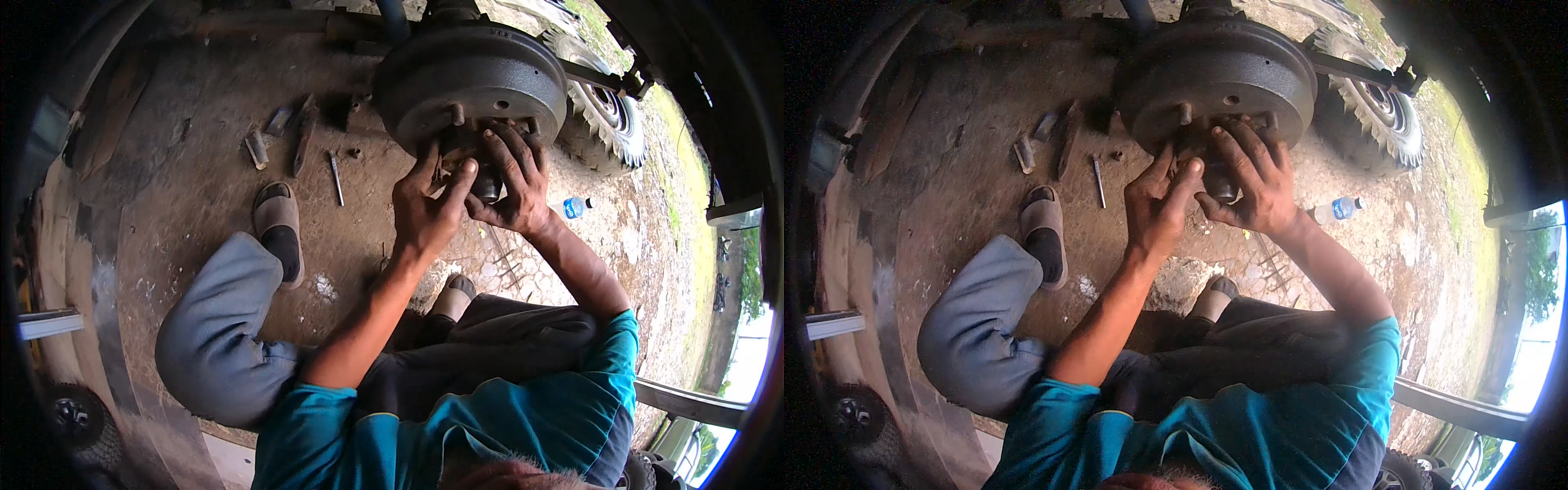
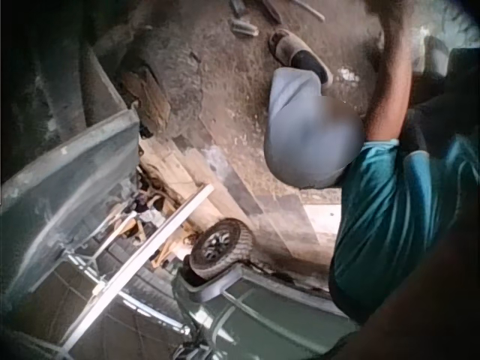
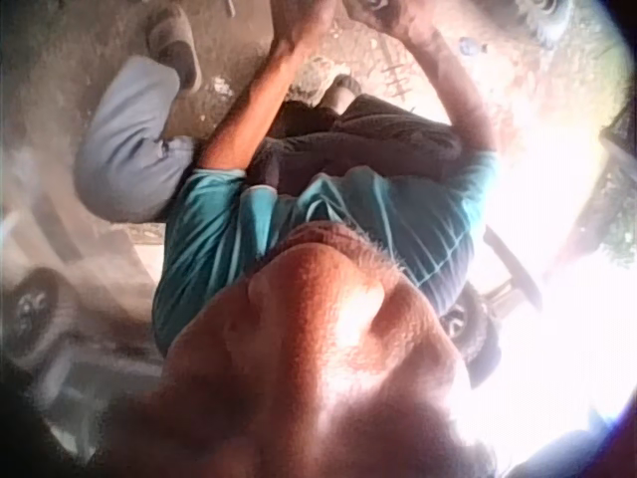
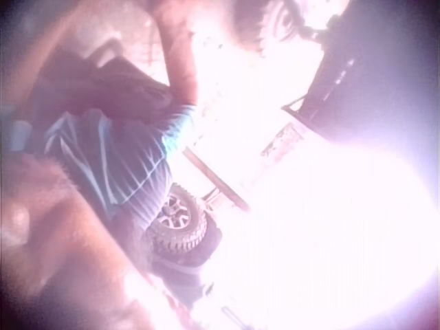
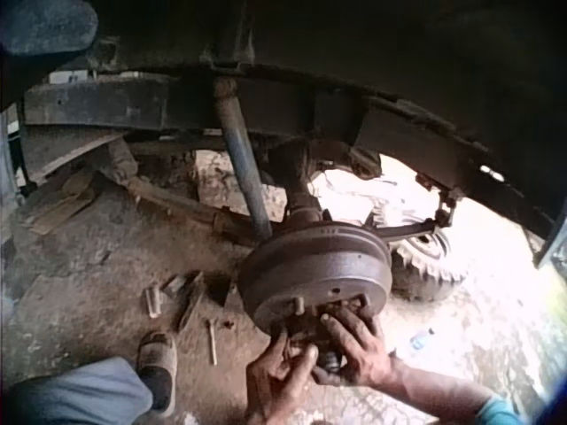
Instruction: The person sits on the ground and works on a vehicle wheel hub, using their hands to manipulate and remove a metal retaining clip. They then use a metal tool to pry and adjust components within the hub assembly.
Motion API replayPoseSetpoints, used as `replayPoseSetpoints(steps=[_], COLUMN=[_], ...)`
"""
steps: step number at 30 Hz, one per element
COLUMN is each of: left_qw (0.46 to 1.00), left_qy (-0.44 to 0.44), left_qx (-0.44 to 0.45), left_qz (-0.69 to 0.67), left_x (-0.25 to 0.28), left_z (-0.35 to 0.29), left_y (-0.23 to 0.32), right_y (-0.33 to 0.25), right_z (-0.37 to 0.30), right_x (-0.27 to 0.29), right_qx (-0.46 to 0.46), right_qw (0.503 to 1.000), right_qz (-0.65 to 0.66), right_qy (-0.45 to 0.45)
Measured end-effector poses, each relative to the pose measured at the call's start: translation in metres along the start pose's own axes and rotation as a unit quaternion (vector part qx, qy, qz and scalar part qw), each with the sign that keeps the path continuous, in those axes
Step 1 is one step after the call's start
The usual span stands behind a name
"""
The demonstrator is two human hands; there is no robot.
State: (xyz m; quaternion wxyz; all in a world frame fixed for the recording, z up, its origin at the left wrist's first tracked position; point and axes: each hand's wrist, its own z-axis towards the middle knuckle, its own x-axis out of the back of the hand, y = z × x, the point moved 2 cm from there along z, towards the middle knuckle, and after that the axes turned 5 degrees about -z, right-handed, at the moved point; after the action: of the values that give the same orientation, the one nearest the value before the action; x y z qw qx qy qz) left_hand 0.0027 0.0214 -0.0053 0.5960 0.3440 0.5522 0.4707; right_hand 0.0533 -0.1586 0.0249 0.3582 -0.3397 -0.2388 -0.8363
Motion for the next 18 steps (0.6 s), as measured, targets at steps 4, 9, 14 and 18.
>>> replayPoseSetpoints(steps=[4, 9, 14, 18], left_qw=[0.996, 0.999, 0.995, 0.998], left_qy=[0.046, 0.013, 0.052, -0.021], left_qx=[-0.078, -0.026, -0.073, 0.038], left_qz=[0.004, -0.044, -0.045, -0.034], left_x=[-0.007, -0.002, -0.008, 0.0], left_z=[-0.021, 0.003, -0.019, -0.001], left_y=[-0.019, -0.01, -0.017, -0.002], right_y=[-0.002, 0.002, -0.001, 0.002], right_z=[0.002, 0.002, 0.001, 0.0], right_x=[0.004, 0.0, 0.002, -0.001], right_qx=[-0.008, 0.004, 0.003, 0.003], right_qw=[1.0, 1.0, 1.0, 1.0], right_qz=[0.004, -0.01, -0.006, -0.008], right_qy=[-0.018, 0.0, -0.017, 0.002])
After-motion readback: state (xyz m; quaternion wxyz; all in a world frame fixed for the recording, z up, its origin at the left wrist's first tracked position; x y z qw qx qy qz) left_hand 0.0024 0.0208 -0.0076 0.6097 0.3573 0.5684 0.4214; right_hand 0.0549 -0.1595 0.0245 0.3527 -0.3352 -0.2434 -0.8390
